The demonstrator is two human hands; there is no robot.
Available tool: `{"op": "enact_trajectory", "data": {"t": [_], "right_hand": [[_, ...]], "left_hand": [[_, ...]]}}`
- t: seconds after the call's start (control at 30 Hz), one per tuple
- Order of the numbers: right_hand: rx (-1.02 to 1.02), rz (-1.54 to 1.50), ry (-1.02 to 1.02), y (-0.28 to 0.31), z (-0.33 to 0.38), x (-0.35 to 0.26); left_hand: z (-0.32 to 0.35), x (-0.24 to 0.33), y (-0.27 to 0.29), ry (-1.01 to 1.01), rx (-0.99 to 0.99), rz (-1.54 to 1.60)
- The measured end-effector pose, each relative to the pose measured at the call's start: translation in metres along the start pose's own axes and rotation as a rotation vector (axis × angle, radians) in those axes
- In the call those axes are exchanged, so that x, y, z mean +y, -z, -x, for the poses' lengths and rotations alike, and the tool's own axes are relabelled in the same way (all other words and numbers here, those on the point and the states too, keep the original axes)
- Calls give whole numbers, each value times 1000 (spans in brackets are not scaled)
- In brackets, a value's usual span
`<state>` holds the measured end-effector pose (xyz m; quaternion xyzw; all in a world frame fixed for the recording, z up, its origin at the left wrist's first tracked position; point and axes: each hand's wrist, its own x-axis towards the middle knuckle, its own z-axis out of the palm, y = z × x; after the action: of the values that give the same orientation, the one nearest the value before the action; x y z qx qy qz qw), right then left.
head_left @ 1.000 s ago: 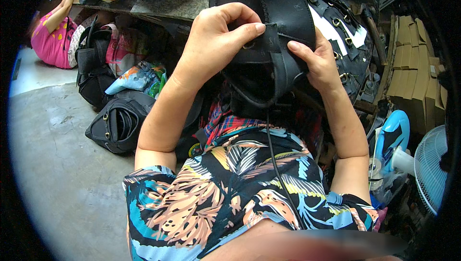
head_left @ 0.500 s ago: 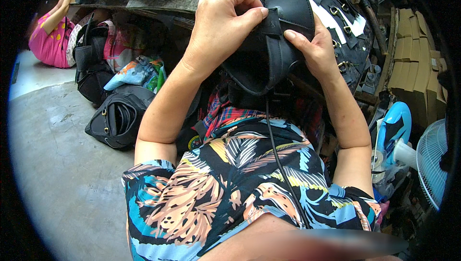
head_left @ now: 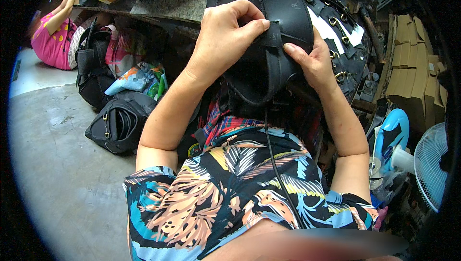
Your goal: The person assembles black sandals by attaching metal buckles to straps, threading the straps through loops, and adjusting the fit. They handle multiple sandals one at a time, turning them over and placing them on a workbench.
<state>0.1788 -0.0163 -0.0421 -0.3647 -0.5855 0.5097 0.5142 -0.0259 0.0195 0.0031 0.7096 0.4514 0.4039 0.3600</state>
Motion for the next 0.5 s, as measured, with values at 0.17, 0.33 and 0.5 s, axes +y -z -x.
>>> {"op": "enact_trajectory", "data": {"t": [0.17, 0.33, 0.5], "right_hand": [[8, 2, 34, -2, 3, 0], [7, -46, 17, -2, 6, 4], [16, -51, -6, -1, 7, 4]], "left_hand": [[3, 4, 5, -7, -32, -13], [9, 7, 10, 22, -97, 63], [11, 9, 10, 19, -84, 95]]}}
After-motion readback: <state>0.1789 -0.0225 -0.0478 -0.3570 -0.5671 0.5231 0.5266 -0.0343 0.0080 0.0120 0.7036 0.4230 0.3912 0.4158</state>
